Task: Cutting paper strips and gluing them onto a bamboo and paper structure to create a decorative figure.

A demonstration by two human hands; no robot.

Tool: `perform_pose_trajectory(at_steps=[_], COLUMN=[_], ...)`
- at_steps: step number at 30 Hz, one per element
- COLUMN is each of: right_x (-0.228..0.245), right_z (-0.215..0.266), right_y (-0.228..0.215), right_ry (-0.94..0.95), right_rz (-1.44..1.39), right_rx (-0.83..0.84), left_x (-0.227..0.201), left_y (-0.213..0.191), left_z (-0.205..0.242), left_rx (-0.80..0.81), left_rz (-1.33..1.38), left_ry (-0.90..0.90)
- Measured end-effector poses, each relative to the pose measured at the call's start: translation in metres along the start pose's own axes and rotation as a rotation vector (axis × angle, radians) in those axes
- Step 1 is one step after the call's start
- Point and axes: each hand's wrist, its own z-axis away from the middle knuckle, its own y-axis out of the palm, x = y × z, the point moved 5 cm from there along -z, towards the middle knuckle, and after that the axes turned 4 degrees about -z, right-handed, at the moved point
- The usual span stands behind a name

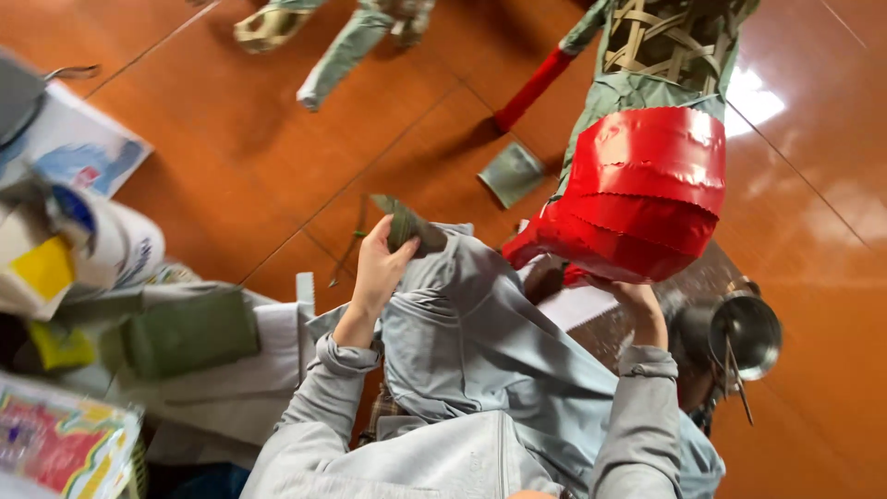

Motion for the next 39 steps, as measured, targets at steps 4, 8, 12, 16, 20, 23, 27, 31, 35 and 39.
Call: perform_pose_trajectory(at_steps=[4,8,12,16,20,23,27,31,35,39], right_x=[-0.059,-0.090,-0.124,-0.246,-0.165,-0.101,-0.051,-0.012,0.013,0.067], right_z=[0.014,0.019,0.022,0.031,0.056,0.054,0.054,0.046,0.029,0.013], right_y=[-0.031,-0.043,-0.057,-0.103,-0.080,-0.051,-0.048,-0.057,-0.085,-0.105], right_ry=[0.046,0.074,0.087,0.096,-0.002,-0.018,-0.044,-0.079,-0.120,-0.157], right_rz=[0.071,0.037,0.008,-0.027,-0.216,-0.143,-0.040,0.059,0.162,0.261], right_rx=[-0.027,-0.099,-0.141,-0.170,-0.179,-0.235,-0.308,-0.381,-0.460,-0.539], left_x=[0.002,-0.027,-0.047,-0.033,-0.049,-0.044,-0.043,-0.042,-0.030,-0.022], left_y=[0.053,0.138,0.212,0.258,0.281,0.291,0.298,0.296,0.284,0.277], left_z=[-0.048,-0.105,-0.160,-0.202,-0.194,-0.190,-0.192,-0.196,-0.211,-0.221], left_rx=[0.053,0.144,0.175,0.127,0.184,0.185,0.213,0.266,0.343,0.228], left_rz=[-0.165,-0.373,-0.485,-0.500,-0.494,-0.515,-0.594,-0.634,-0.310,-0.214], left_ry=[0.164,0.411,0.353,0.543,0.571,0.605,0.596,0.588,0.400,0.439])
